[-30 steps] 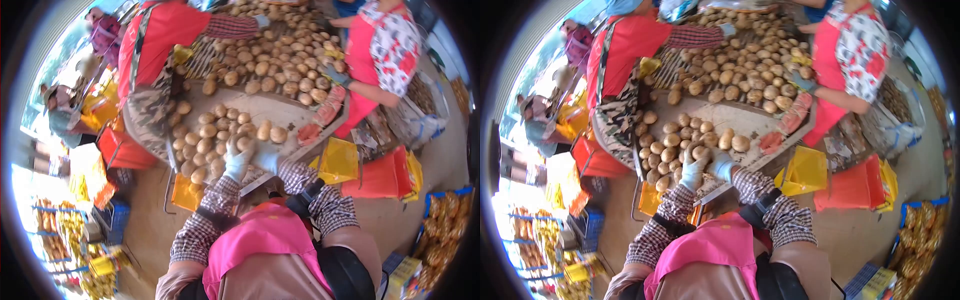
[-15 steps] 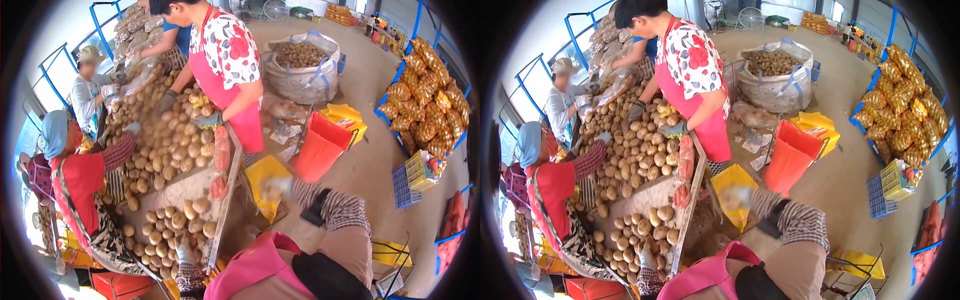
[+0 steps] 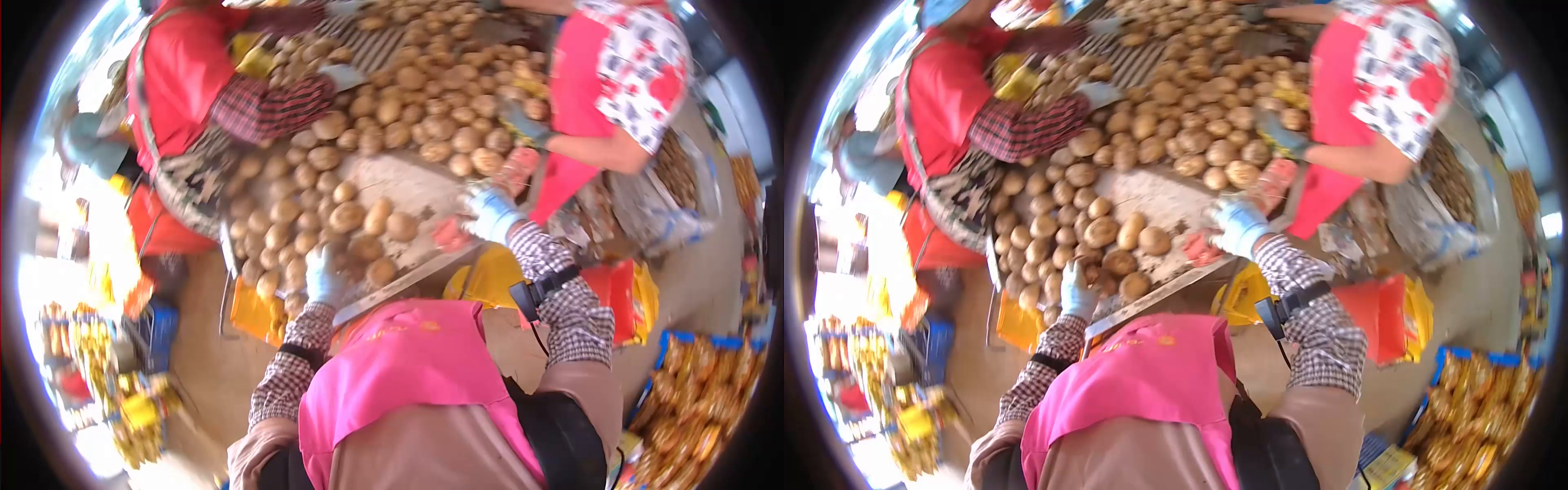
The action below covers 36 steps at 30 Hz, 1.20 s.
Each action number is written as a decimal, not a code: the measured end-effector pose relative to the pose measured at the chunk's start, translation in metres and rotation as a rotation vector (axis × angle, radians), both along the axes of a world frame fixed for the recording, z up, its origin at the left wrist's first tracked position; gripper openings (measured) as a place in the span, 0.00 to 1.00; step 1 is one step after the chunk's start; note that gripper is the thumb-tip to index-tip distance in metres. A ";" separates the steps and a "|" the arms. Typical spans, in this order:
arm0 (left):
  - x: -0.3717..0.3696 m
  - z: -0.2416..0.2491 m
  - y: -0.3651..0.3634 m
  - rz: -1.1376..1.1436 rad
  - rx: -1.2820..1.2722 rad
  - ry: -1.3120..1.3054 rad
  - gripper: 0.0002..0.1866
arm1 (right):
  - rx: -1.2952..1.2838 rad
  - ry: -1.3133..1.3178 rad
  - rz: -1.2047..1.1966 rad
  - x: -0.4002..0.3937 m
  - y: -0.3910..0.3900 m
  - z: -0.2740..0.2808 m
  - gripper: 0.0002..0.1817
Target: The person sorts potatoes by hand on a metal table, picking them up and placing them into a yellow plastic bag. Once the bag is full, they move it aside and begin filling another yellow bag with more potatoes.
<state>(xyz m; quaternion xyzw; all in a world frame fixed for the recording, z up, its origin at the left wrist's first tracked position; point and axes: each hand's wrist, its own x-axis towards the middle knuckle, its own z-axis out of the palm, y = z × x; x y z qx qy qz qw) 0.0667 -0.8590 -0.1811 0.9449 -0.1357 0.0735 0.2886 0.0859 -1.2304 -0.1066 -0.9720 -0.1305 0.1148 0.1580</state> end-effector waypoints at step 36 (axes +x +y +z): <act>0.031 0.012 0.132 0.355 0.039 0.468 0.34 | -0.371 -0.010 0.165 0.108 0.345 -0.091 0.16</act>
